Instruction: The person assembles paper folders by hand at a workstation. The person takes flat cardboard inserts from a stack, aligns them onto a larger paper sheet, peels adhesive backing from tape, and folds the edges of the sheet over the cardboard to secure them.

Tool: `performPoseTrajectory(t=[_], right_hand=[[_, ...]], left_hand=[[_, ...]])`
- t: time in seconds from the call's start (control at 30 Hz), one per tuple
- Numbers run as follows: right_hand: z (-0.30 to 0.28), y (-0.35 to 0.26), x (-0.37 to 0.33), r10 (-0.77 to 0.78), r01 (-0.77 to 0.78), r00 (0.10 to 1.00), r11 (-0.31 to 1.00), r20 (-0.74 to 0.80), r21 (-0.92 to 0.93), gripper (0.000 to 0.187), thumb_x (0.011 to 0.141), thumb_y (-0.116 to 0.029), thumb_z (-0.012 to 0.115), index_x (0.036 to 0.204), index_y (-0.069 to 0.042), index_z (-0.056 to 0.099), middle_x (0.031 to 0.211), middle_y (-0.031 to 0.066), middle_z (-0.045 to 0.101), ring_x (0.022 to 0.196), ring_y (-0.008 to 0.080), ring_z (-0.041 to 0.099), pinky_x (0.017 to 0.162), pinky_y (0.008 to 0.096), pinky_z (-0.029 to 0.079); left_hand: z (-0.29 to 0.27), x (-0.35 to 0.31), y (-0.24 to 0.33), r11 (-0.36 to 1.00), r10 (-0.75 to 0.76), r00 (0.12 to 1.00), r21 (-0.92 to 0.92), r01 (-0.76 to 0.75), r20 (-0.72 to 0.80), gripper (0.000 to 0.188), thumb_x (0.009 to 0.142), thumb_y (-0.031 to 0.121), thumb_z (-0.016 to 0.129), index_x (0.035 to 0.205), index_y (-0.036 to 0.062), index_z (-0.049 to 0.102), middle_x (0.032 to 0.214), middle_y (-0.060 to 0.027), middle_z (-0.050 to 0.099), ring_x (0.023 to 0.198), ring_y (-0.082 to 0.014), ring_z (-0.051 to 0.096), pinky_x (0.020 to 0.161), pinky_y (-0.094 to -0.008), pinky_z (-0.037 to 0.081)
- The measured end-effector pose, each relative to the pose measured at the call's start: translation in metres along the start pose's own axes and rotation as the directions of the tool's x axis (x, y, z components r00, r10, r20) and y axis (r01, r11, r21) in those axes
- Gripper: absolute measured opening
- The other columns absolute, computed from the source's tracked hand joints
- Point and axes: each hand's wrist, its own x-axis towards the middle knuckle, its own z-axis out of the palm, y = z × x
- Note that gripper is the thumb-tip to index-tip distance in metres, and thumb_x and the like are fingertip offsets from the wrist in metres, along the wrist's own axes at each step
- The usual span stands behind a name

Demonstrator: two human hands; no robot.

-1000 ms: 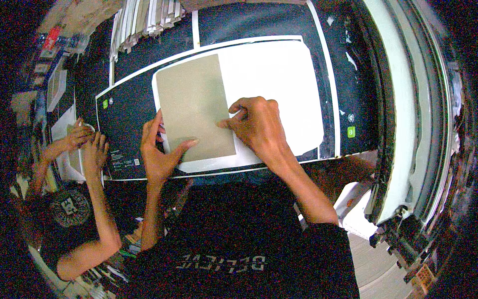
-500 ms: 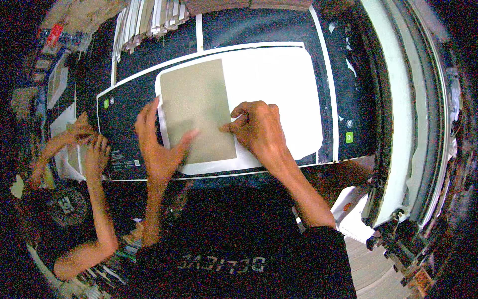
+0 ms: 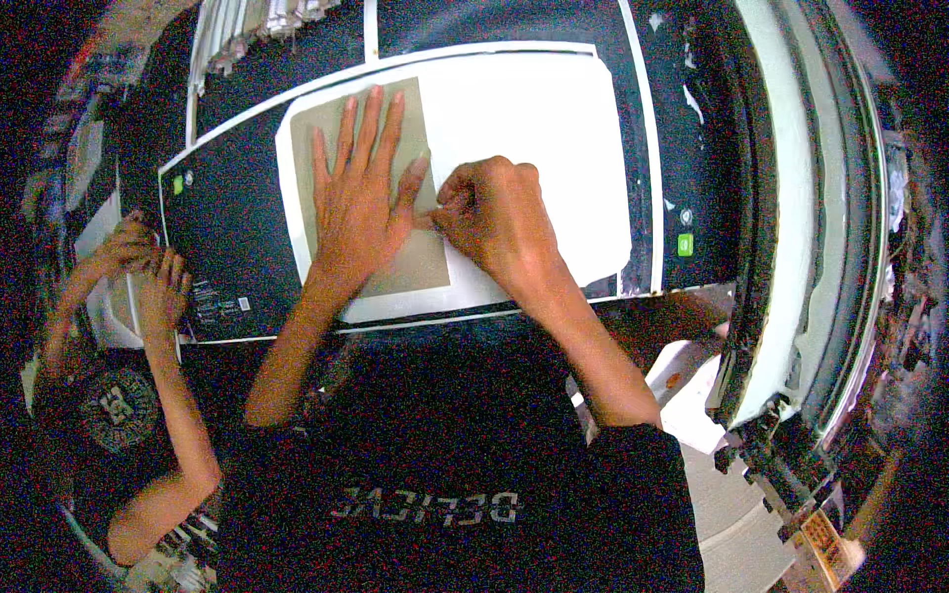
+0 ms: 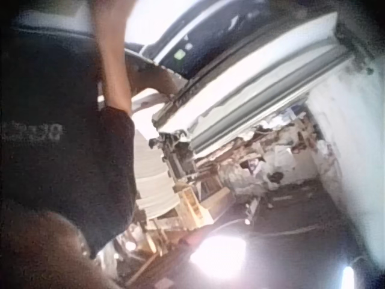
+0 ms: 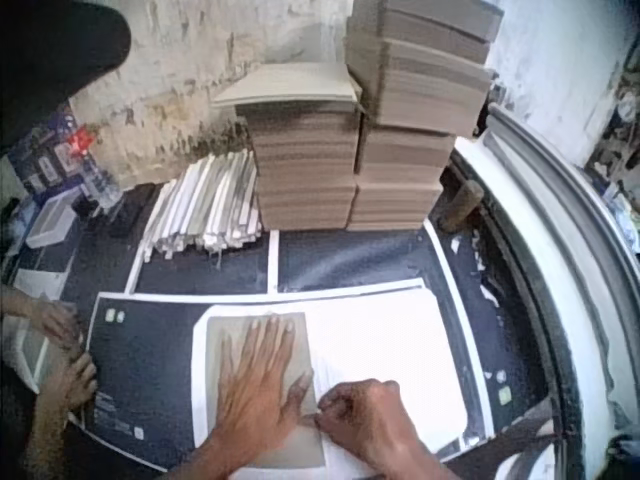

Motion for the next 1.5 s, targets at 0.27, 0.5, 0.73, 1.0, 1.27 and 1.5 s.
performPoseTrajectory(t=[0.27,0.5,0.73,1.0,1.27,1.5], right_hand=[[0.0,0.001,0.001,-0.014,0.015,1.0,0.999,-0.015,0.048,0.016,0.073,-0.009,0.085,0.078,0.003,0.075,0.071,0.0215,0.071,0.063,0.0295,0.073,0.061,0.0368,0.059],[0.001,0.001,0.003,0.029,-0.029,1.0,0.998,0.001,0.05,0.017,0.073,-0.009,0.085,0.079,0.003,0.075,0.073,0.0219,0.072,0.064,0.0306,0.074,0.063,0.0382,0.059],[0.001,-0.006,0.001,0.071,-0.07,0.997,0.997,0.009,-0.039,0.023,0.072,-0.007,0.088,0.088,0.004,0.077,0.071,0.0144,0.074,0.063,0.0104,0.068,0.058,0.0291,0.055],[0.004,0.0,-0.002,0.051,-0.051,0.999,0.995,-0.005,0.084,0.016,0.075,-0.01,0.085,0.08,0.002,0.076,0.074,0.0234,0.071,0.068,0.0324,0.074,0.065,0.0391,0.058],[-0.003,-0.011,0.0,0.053,-0.049,0.998,0.994,0.041,-0.099,0.016,0.075,-0.004,0.085,0.087,0.004,0.077,0.075,0.015,0.075,0.063,0.0178,0.072,0.059,0.0306,0.06],[-0.064,-0.076,0.046,-0.518,0.436,0.816,0.843,-0.257,-0.315,0.038,0.076,-0.008,0.084,0.112,-0.003,0.073,0.099,0.0164,0.076,0.086,0.0283,0.075,0.079,0.0376,0.06]], left_hand=[[0.004,0.0,-0.002,0.998,0.007,1.0,-0.06,-0.008,-0.024,0.069,0.102,0.043,0.049,0.159,0.0079,0.031,0.165,-0.018,0.027,0.154,-0.0376,0.02,0.122,-0.0633,0.004],[0.005,0.001,-0.003,1.0,-0.005,1.0,-0.023,0.005,-0.017,0.07,0.102,0.046,0.046,0.16,0.0101,0.029,0.166,-0.0159,0.026,0.154,-0.0367,0.019,0.122,-0.0627,0.006],[-0.002,0.003,-0.001,0.999,-0.029,0.999,0.035,0.028,0.026,0.07,0.105,0.052,0.037,0.162,0.0143,0.022,0.168,-0.0123,0.021,0.155,-0.0351,0.017,0.123,-0.0605,0.007],[-0.006,0.001,0.0,1.0,-0.008,1.0,-0.025,0.009,0.028,0.067,0.105,0.042,0.043,0.161,0.0092,0.026,0.167,-0.0167,0.021,0.154,-0.0392,0.019,0.121,-0.064,0.008],[-0.005,0.001,0.001,0.997,-0.007,0.999,-0.08,0.01,0.035,0.069,0.103,0.04,0.047,0.161,0.0105,0.023,0.168,-0.0155,0.019,0.154,-0.0388,0.017,0.122,-0.0627,0.007],[-0.01,-0.004,-0.004,0.994,-0.014,0.999,-0.105,0.019,0.043,0.07,0.103,0.042,0.045,0.162,0.0122,0.021,0.168,-0.0184,0.016,0.154,-0.0399,0.016,0.123,-0.0612,0.005]])
